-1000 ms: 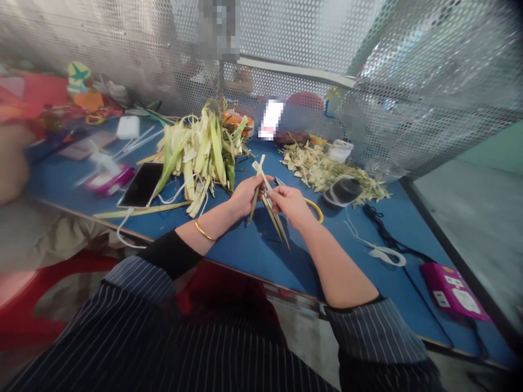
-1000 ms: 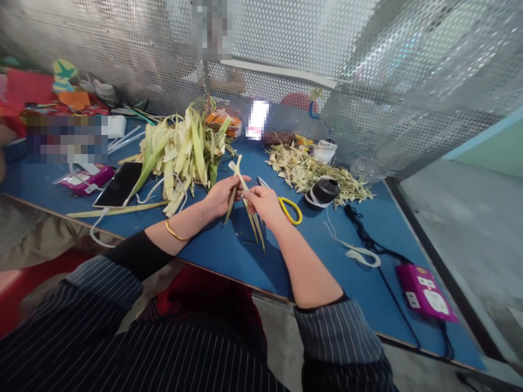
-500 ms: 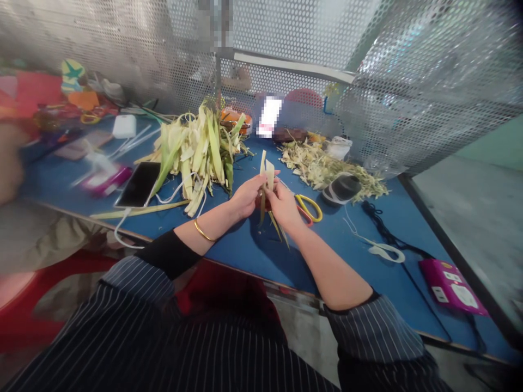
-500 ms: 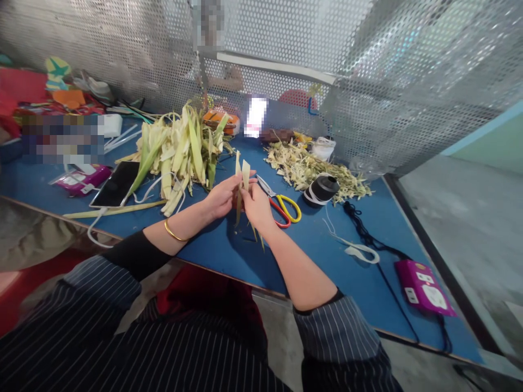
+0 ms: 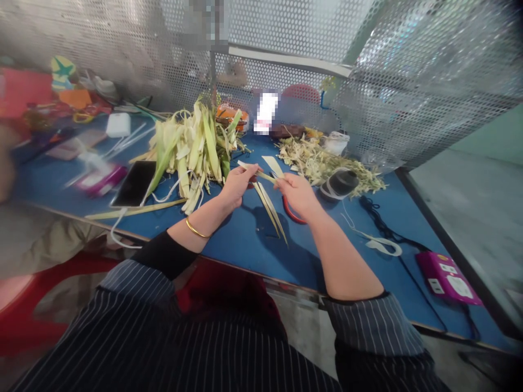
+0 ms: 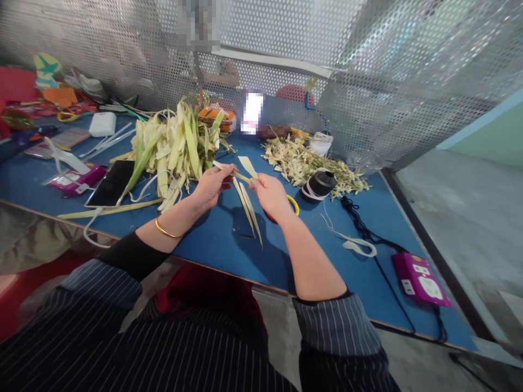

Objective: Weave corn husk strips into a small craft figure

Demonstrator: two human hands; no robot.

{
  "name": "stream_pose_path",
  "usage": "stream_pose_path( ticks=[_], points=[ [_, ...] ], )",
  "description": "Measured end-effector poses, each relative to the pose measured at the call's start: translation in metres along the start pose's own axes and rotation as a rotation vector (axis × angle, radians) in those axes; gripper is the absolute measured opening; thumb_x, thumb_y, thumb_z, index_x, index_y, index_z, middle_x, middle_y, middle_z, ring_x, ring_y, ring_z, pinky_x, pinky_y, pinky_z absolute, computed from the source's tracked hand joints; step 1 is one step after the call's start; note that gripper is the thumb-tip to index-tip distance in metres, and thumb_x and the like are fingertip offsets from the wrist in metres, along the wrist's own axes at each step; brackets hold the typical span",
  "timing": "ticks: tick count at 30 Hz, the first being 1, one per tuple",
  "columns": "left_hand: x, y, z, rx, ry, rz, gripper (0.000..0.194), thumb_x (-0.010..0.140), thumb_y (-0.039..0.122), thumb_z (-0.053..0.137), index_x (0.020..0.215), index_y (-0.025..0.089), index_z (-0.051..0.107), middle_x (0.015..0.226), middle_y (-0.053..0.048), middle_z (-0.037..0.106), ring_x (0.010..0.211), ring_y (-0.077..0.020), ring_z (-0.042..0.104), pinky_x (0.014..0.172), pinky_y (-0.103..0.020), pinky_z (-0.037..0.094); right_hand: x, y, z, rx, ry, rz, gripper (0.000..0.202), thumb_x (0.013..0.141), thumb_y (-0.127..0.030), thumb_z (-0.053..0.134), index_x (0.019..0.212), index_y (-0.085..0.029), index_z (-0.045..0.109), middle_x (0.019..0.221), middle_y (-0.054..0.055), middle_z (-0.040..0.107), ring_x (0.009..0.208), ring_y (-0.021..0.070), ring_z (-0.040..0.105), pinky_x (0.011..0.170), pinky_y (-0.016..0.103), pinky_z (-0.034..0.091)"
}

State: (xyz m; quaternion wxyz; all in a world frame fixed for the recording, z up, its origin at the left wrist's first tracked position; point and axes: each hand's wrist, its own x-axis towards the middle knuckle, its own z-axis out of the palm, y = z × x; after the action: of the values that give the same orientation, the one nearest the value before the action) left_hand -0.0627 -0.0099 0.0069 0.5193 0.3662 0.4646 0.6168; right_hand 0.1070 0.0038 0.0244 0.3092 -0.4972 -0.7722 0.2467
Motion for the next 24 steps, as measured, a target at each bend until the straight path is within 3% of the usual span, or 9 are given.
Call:
stream_pose_path(
  ticks=[5,7,9,11,14,16,18,21,24],
  points=[
    [0.009,0.001,-0.007,0.088,0.061,0.002,0.016,0.083,0.03,0.063,0.076,0.015,0.066,0.063,0.002,0.055,0.053,-0.0066,0.049,0.05,-0.018,0.039,0.0,-0.005,-0.023,-0.38,0.002,0.015,0.029,0.09,-0.032,0.042,0.075,-0.018,0.063,0.074,0.005,0.064,0.069,0.0182,0.053,0.059,0.027,0.03],
    [0.012,0.002,-0.011,0.199,0.187,0.122,0.016,0.085,0.029,0.059,0.079,0.016,0.066,0.066,0.0,0.058,0.056,-0.0079,0.051,0.053,-0.019,0.041,-0.001,-0.005,-0.029,-0.532,0.015,0.034,0.029,0.091,-0.032,0.04,0.079,-0.019,0.063,0.081,0.008,0.067,0.073,0.0202,0.054,0.059,0.028,0.028],
    [0.013,0.005,-0.013,0.362,0.267,0.364,0.016,0.088,0.027,0.055,0.088,0.017,0.067,0.079,-0.003,0.065,0.069,-0.011,0.058,0.065,-0.023,0.046,-0.001,-0.005,-0.034,-0.646,-0.008,0.022,0.029,0.092,-0.032,0.039,0.084,-0.019,0.064,0.085,0.01,0.068,0.074,0.0213,0.056,0.059,0.029,0.027],
    [0.012,0.011,-0.014,0.563,0.164,0.662,0.021,0.089,0.029,0.055,0.102,0.019,0.067,0.103,-0.007,0.068,0.093,-0.016,0.06,0.083,-0.029,0.046,-0.002,-0.005,-0.036,-0.7,-0.091,-0.035,0.029,0.093,-0.032,0.039,0.087,-0.019,0.064,0.085,0.01,0.068,0.074,0.0214,0.056,0.059,0.029,0.026],
    [0.006,0.018,-0.011,0.781,-0.248,0.848,0.034,0.089,0.034,0.056,0.12,0.022,0.062,0.116,-0.008,0.067,0.111,-0.0207,0.056,0.097,-0.036,0.039,-0.004,-0.006,-0.037,-0.696,-0.245,-0.13,0.028,0.093,-0.032,0.039,0.088,-0.019,0.064,0.083,0.009,0.069,0.073,0.0203,0.057,0.058,0.028,0.026],
    [0.003,0.018,-0.008,0.878,-0.476,0.817,0.041,0.087,0.039,0.057,0.124,0.021,0.06,0.111,-0.009,0.069,0.107,-0.0218,0.058,0.097,-0.037,0.039,-0.005,-0.007,-0.036,-0.67,-0.307,-0.168,0.027,0.092,-0.031,0.04,0.087,-0.019,0.065,0.081,0.008,0.068,0.071,0.0191,0.056,0.058,0.028,0.027],
    [0.001,0.015,-0.007,0.937,-0.596,0.725,0.04,0.089,0.042,0.054,0.122,0.02,0.061,0.107,-0.009,0.07,0.101,-0.0214,0.061,0.091,-0.034,0.041,-0.006,-0.007,-0.036,-0.638,-0.325,-0.197,0.026,0.091,-0.029,0.041,0.084,-0.019,0.065,0.079,0.007,0.068,0.068,0.0176,0.055,0.057,0.027,0.027],
    [-0.001,0.009,-0.005,0.947,-0.637,0.553,0.032,0.092,0.037,0.047,0.099,0.017,0.07,0.088,-0.008,0.071,0.084,-0.0185,0.064,0.077,-0.028,0.045,-0.006,-0.006,-0.038,-0.566,-0.268,-0.199,0.025,0.09,-0.031,0.045,0.081,-0.02,0.066,0.076,0.004,0.067,0.066,0.0156,0.053,0.057,0.026,0.027],
    [-0.005,0.007,-0.003,0.798,-0.629,0.228,0.032,0.091,0.034,0.046,0.081,0.014,0.069,0.069,-0.005,0.067,0.063,-0.0151,0.064,0.061,-0.025,0.046,-0.005,-0.002,-0.043,-0.524,-0.174,-0.181,0.023,0.088,-0.035,0.051,0.082,-0.021,0.068,0.073,0.001,0.066,0.065,0.0147,0.052,0.057,0.025,0.028]
  ],
)
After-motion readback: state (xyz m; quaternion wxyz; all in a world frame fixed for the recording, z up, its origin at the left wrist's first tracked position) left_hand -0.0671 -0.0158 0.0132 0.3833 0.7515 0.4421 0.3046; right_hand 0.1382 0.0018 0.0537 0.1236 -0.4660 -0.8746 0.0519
